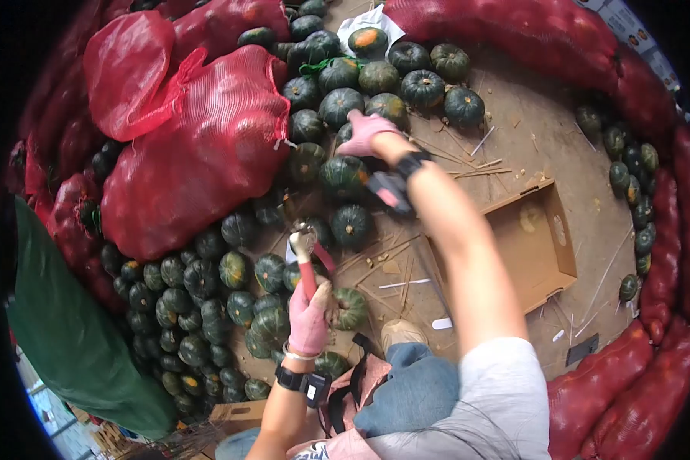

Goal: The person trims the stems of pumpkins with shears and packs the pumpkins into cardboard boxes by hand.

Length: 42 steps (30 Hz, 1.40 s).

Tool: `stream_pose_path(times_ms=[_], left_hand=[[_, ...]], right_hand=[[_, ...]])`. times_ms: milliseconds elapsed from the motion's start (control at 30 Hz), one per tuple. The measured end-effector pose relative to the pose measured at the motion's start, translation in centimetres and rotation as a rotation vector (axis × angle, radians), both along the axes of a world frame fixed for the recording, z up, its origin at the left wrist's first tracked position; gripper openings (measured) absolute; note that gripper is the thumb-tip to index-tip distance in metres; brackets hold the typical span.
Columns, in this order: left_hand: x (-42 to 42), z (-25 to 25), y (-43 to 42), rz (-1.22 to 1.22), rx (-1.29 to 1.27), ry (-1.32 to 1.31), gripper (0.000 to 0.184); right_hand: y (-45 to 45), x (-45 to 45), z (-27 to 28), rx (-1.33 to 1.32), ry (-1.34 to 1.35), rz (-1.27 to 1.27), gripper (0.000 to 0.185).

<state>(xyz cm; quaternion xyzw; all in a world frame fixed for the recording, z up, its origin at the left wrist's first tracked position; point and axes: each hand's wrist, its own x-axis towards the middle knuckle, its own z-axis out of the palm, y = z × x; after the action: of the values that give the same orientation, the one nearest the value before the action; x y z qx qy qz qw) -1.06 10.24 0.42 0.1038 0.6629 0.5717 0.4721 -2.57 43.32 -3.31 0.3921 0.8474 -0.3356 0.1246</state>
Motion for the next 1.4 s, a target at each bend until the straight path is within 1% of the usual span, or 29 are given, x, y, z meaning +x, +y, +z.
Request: stream_pose_path(times_ms=[33, 67, 133, 200, 233, 267, 333, 367, 400, 433, 467, 533, 567, 633, 667, 733, 800, 833, 867, 933, 967, 1067, 1133, 1167, 1267, 1300, 1333, 1367, 1400], left_hand=[[-0.2, 1.3, 0.3, 0.029, 0.009, -0.063, 0.014], [-0.5, 1.0, -0.1, 0.017, 0.003, 0.001, 0.015], [-0.8, 1.8, 0.0, 0.033, -0.053, 0.052, 0.015], [-1.0, 1.8, -0.4, 0.067, -0.035, 0.023, 0.015], [-1.0, 1.7, -0.6, 0.094, -0.022, 0.007, 0.015], [-1.1, 1.2, -0.9, 0.087, 0.009, -0.005, 0.015], [-1.4, 0.3, -2.1, 0.086, 0.044, -0.031, 0.014], [-1.6, 0.3, -2.4, 0.035, -0.013, 0.028, 0.013], [-1.6, 0.6, -2.4, 0.03, -0.036, 0.039, 0.013], [-1.5, 0.8, -1.9, 0.016, -0.043, 0.052, 0.012], [-1.2, 1.0, -1.4, -0.005, -0.043, 0.062, 0.012], [-0.9, 1.2, -0.4, -0.032, -0.032, 0.026, 0.011], [-0.7, 0.8, -0.3, -0.028, 0.004, -0.007, 0.013], [-0.4, 0.4, -0.3, -0.05, 0.033, -0.038, 0.016], [-0.3, 0.2, -0.2, -0.068, 0.033, -0.032, 0.015], [0.3, 0.5, 0.4, -0.084, 0.039, -0.049, 0.014], [0.8, 0.3, 0.9, -0.069, 0.032, -0.028, 0.013], [1.0, 0.2, 1.2, -0.06, 0.03, -0.015, 0.013], [1.1, 0.1, 1.6, -0.058, 0.019, -0.005, 0.013], [1.5, -0.1, 2.3, -0.048, -0.011, 0.011, 0.013], [1.6, -0.1, 2.8, -0.036, -0.011, 0.015, 0.012], [1.7, -0.2, 4.0, -0.051, -0.008, 0.014, 0.01], [1.6, -0.7, 3.6, -0.016, -0.017, -0.021, 0.012], [1.6, -0.7, 3.9, -0.007, -0.027, 0.027, 0.011], [1.4, -0.9, 4.2, -0.028, -0.034, 0.03, 0.011], [1.3, -1.0, 4.3, -0.028, -0.051, 0.031, 0.01], [1.2, -1.1, 4.4, -0.021, -0.049, 0.031, 0.01], [1.3, -1.1, 4.4, -0.014, -0.051, 0.029, 0.01], [1.3, -1.1, 4.3, -0.009, -0.054, 0.027, 0.009]], right_hand=[[-0.2, -1.9, -1.6, 0.028, -0.096, -0.039, 0.082], [-1.2, -3.6, -2.1, 0.085, -0.203, -0.157, 0.086], [-3.3, -4.8, -1.2, 0.018, -0.279, -0.392, 0.092], [-3.3, -4.3, -2.5, -0.071, -0.168, -0.477, 0.097], [-3.0, -4.0, -2.8, -0.069, -0.151, -0.458, 0.095], [-2.7, -3.0, -4.0, -0.047, -0.007, -0.479, 0.089], [-1.6, 0.4, -5.0, -0.343, 0.65, -0.505, 0.074], [-1.0, 2.3, -5.9, -0.917, 1.037, -0.531, 0.068], [-1.7, 4.7, -3.4, -1.222, 1.219, -0.513, 0.065], [-1.8, 7.2, -3.2, -1.402, 1.283, -0.44, 0.064], [-2.1, 10.1, -3.0, -1.671, 1.302, -0.533, 0.063], [-3.3, 13.7, -2.8, -1.522, 1.351, -0.364, 0.066], [-4.4, 15.6, -2.3, -1.133, 1.357, -0.229, 0.068], [-5.6, 18.8, -2.6, -1.449, 1.365, -0.522, 0.073], [-6.5, 20.7, -2.0, -1.34, 1.268, -0.62, 0.074], [-8.0, 24.2, -0.9, -1.073, 1.21, -0.65, 0.066], [-9.5, 28.9, -1.4, -0.895, 1.04, -0.726, 0.06], [-10.6, 30.4, -1.0, -0.852, 0.96, -0.834, 0.056], [-11.2, 32.3, -1.9, -0.747, 0.834, -0.892, 0.058], [-12.3, 34.0, -4.3, -0.712, 0.603, -0.99, 0.062], [-12.7, 34.5, -6.3, -0.742, 0.619, -0.99, 0.064], [-13.2, 32.0, -6.3, -0.763, 0.759, -0.891, 0.064], [-12.8, 30.0, -3.8, -1.108, 0.739, -0.986, 0.068], [-13.4, 29.7, -5.2, -1.032, 0.739, -0.974, 0.06], [-11.8, 30.8, -6.7, -0.156, 0.123, -0.254, 0.049], [-10.6, 30.7, -5.7, -0.055, 0.015, -0.18, 0.038], [-8.7, 30.4, -4.2, 0.12, 0.075, -0.164, 0.028], [-6.3, 30.3, -4.1, 0.301, 0.253, -0.265, 0.023], [-2.6, 28.3, -1.0, 0.238, 0.2, -0.381, 0.024]])
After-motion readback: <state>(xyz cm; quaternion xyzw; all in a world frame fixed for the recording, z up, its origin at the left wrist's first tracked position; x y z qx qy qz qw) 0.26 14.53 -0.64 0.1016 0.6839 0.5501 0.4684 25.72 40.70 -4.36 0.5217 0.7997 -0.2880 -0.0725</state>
